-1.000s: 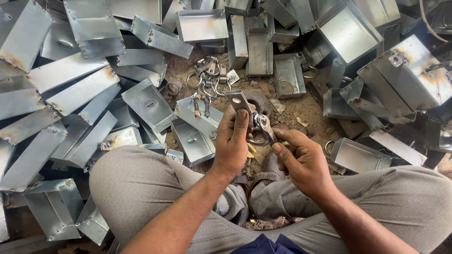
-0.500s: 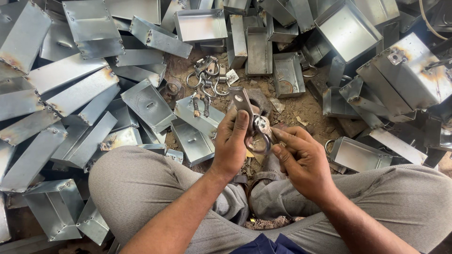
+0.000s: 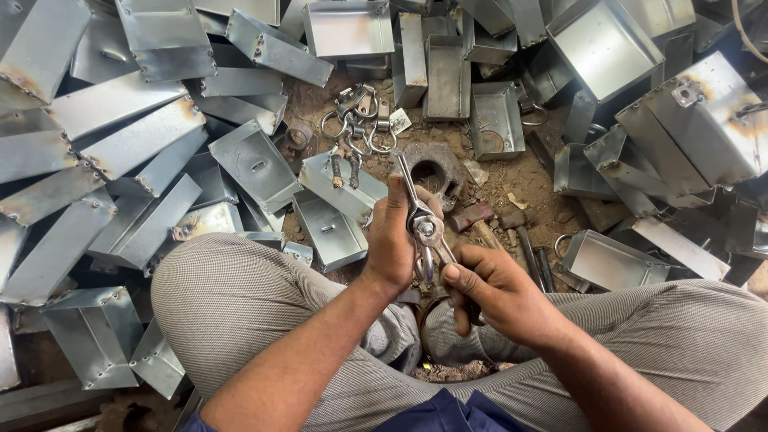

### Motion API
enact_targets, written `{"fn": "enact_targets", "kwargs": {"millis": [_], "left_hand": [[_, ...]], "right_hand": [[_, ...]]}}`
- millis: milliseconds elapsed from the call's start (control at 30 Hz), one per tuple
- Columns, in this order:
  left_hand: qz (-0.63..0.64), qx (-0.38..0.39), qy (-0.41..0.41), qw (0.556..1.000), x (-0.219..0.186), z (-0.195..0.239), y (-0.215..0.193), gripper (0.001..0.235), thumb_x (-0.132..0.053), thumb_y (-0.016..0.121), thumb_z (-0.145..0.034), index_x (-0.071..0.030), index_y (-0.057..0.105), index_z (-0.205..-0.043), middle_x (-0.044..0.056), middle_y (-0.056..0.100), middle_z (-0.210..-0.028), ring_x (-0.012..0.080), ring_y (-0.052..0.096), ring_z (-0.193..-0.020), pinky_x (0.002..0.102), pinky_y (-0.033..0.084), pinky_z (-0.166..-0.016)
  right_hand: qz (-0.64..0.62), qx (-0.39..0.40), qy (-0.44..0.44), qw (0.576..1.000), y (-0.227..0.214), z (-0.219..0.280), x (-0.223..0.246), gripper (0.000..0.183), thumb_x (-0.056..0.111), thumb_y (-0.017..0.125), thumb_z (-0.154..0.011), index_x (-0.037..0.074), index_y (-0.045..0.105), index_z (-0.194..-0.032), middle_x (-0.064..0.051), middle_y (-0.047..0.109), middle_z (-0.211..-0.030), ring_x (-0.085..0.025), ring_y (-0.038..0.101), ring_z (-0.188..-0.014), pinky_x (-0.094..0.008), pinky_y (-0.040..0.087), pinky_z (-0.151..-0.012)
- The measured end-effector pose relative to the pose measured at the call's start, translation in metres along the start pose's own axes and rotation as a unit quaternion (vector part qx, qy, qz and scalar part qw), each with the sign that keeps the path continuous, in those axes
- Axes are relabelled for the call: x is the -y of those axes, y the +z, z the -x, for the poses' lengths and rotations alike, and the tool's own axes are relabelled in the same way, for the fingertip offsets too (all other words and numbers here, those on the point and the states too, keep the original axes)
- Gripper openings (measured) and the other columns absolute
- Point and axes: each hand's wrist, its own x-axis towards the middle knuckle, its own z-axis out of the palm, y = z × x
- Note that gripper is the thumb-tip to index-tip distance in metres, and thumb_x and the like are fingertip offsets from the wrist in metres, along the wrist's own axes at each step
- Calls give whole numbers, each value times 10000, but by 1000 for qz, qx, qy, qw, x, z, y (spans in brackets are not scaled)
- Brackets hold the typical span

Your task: The person assembles metal hardware by fitting brackets and shackles together and tightening fasteners using a wrench and by hand.

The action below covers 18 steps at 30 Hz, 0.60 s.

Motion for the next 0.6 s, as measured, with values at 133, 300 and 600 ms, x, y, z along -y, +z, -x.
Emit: {"fn": "enact_targets", "kwargs": {"millis": [133, 300, 600], "left_hand": [[-40, 18, 24, 999, 3, -1, -2, 743, -708, 348, -1034, -52, 623, -819, 7, 586, -631, 90, 558, -518, 251, 458, -457], [8, 34, -26, 999, 5, -3, -7, 762, -729, 337, -1031, -54, 612, -810, -7, 538, -615, 78, 474, -485, 253, 367, -425], [-91, 166, -210, 959, 1, -2, -25, 850, -820, 308, -920, -53, 642, -768, 5, 563, -629, 104, 523, -472, 266, 411, -443]], "right_hand": [[20, 6, 20, 1000, -4, 3, -13, 346, 301, 467, -1067, 18, 626, -948, -16, 525, -648, -93, 524, -513, -261, 473, -480], [-3, 2, 39, 999, -2, 4, -9, 368, 329, 424, -1082, 74, 481, -822, 33, 369, -648, -87, 350, -495, -272, 345, -423], [457, 7, -20, 889, -17, 12, 27, 380, 347, 474, -1037, 102, 559, -759, 17, 433, -538, -126, 414, -450, -346, 379, -441]]}}
